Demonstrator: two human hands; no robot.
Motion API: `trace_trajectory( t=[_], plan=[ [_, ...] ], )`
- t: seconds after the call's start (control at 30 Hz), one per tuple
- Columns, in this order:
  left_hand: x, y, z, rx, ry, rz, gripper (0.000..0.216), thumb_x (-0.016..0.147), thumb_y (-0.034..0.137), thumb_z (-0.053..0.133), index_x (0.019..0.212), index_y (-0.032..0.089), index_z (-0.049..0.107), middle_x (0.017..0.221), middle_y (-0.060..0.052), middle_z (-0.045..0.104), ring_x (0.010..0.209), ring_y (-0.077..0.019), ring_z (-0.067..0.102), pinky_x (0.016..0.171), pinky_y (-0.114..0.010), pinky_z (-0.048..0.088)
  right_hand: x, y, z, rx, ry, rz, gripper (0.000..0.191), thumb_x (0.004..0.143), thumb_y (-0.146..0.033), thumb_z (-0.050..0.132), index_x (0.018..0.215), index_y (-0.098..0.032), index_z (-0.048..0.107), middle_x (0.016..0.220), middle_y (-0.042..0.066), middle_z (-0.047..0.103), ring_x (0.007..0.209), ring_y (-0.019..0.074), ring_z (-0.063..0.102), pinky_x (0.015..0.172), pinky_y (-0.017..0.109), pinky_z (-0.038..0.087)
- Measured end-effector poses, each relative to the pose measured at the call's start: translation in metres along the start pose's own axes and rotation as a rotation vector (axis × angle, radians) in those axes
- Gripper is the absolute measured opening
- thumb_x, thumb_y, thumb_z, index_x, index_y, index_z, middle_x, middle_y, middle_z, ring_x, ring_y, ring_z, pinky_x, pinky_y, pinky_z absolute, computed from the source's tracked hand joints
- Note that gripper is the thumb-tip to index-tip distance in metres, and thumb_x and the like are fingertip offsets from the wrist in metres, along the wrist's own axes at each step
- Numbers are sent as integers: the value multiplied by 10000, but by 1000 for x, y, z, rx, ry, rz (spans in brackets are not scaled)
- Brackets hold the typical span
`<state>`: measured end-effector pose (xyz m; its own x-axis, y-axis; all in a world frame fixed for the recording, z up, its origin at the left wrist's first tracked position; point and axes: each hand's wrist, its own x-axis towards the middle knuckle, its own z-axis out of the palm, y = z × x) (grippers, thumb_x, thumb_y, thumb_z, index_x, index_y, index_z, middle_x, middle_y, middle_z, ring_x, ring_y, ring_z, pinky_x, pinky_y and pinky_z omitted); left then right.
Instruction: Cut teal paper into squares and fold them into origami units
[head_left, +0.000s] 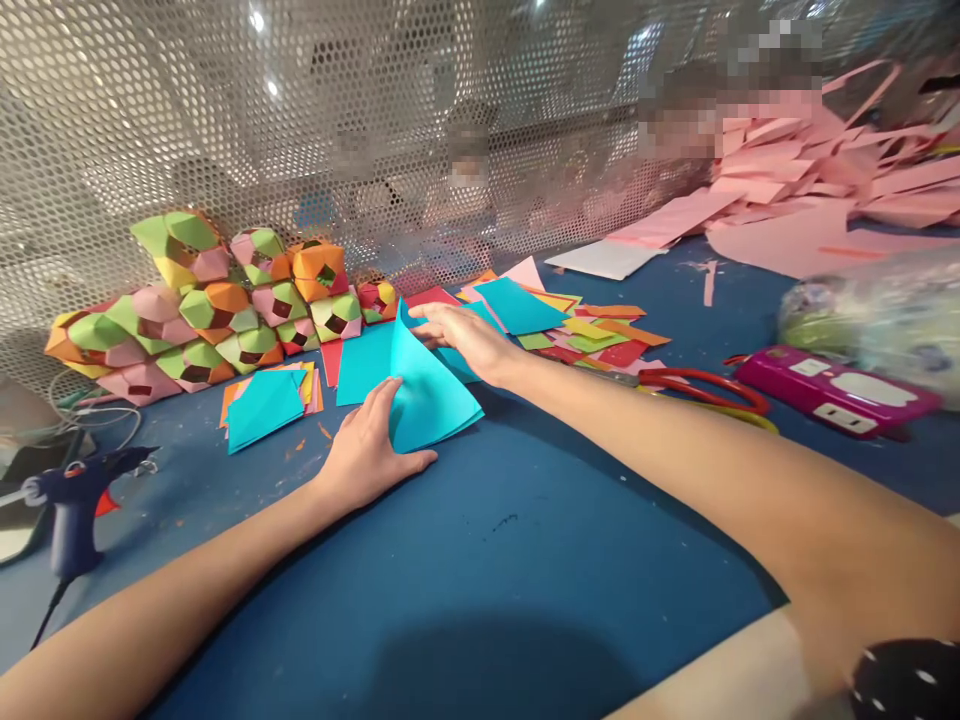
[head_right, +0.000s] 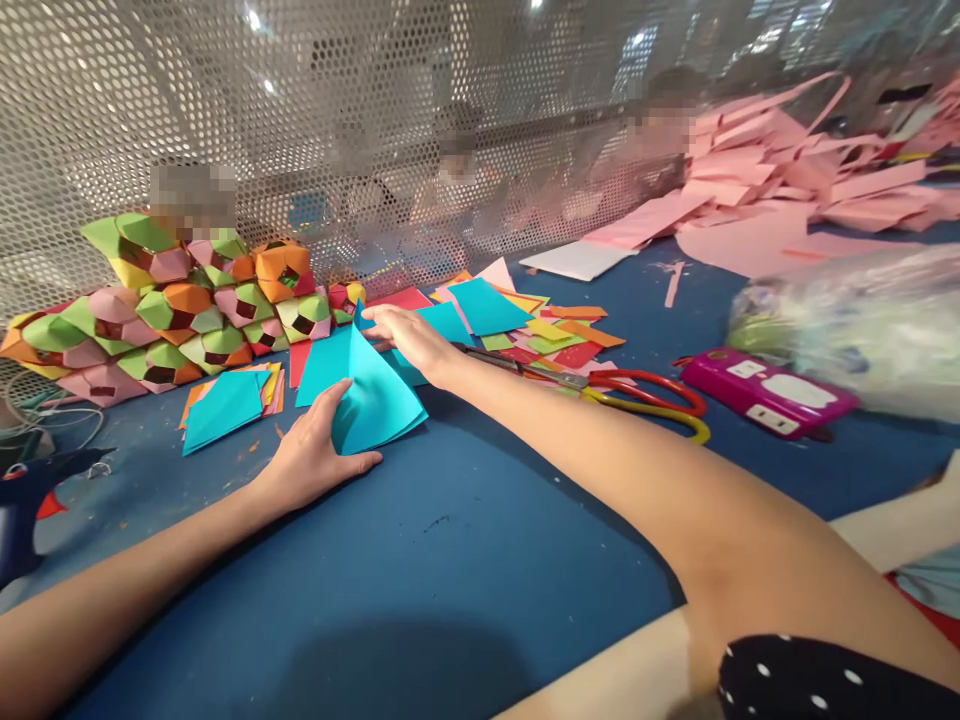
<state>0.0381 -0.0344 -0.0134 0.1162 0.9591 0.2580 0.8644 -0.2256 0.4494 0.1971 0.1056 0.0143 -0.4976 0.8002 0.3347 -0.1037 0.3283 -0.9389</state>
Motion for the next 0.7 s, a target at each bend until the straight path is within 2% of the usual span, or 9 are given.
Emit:
trace_trajectory(
  t=[0.1, 0.17, 0.3, 0.37, 0.43, 0.5, 0.57, 0.63, 0.7],
  plan=[
    [-1, -1, 0, -12, 10, -10, 796, 766, 411, 677, 1435, 225, 288, 1457, -173, 404, 1327, -341, 427, 1066, -513, 350, -5, -4, 5, 99, -71, 76, 337, 890, -289, 380, 1138, -189, 583, 1024, 67, 711, 922, 185, 663, 867, 372, 505],
    [-1, -2, 0, -27, 12, -4, 761, 794, 400, 645, 1436, 221, 278, 1444, -172, 416, 1311, -327, 451, 1057, -497, 368, -7, -5, 8, 86, -117, 78, 347, 824, -197, 442, 1139, -191, 589, 1050, 58, 706, 947, 186, 657, 874, 369, 505],
    [-2, -3, 0, -57, 9, -10, 771, 793, 435, 644, 1434, 209, 280, 1426, -174, 431, 1292, -326, 472, 1045, -485, 391, -8, -9, 4, -249, -212, -119, 387, 730, -101, 567, 1106, -173, 623, 1077, 73, 693, 1026, 211, 633, 944, 383, 479],
    [-2, -3, 0, -70, 16, -19, 788, 783, 473, 650, 1432, 220, 282, 1427, -165, 431, 1293, -330, 471, 1040, -482, 400, -9, -13, -1, -528, -205, -219, 428, 711, -163, 673, 1136, -154, 620, 1148, 111, 663, 1093, 267, 601, 971, 426, 459],
    [-2, -1, 0, -78, 19, -22, 829, 756, 509, 672, 1431, 229, 280, 1441, -160, 414, 1304, -340, 454, 1036, -483, 405, -12, -18, -6, -773, -169, -246, 555, 693, -300, 756, 1196, -135, 590, 1202, 147, 630, 1126, 319, 574, 947, 458, 466],
    [-2, 0, 0, -91, 35, -32, 863, 723, 515, 703, 1423, 223, 289, 1450, -162, 398, 1317, -348, 433, 1033, -478, 406, -13, -23, -10, -896, -159, -230, 645, 705, -448, 754, 1234, -134, 564, 1183, 152, 633, 1083, 330, 592, 881, 459, 495],
    [-1, -1, 0, -141, 70, -58, 828, 710, 479, 722, 1393, 218, 332, 1420, -150, 430, 1298, -336, 450, 1015, -452, 417, -13, -26, -11, -930, -151, -234, 625, 742, -518, 710, 1228, -150, 569, 1136, 132, 654, 1021, 309, 620, 838, 444, 512],
    [2, -5, 0, -280, 131, -115, 667, 725, 417, 713, 1301, 218, 441, 1289, -109, 541, 1187, -295, 539, 930, -395, 458, -12, -25, -11, -925, -132, -263, 581, 756, -491, 709, 1211, -154, 582, 1120, 121, 667, 1003, 294, 630, 852, 445, 514],
    [7, -14, 0, -504, 225, -202, 400, 736, 366, 696, 1076, 196, 571, 992, -48, 635, 936, -228, 619, 758, -314, 479, -11, -22, -11, -903, -125, -300, 543, 755, -394, 728, 1215, -145, 583, 1131, 121, 671, 1013, 284, 635, 897, 456, 510]
  ],
)
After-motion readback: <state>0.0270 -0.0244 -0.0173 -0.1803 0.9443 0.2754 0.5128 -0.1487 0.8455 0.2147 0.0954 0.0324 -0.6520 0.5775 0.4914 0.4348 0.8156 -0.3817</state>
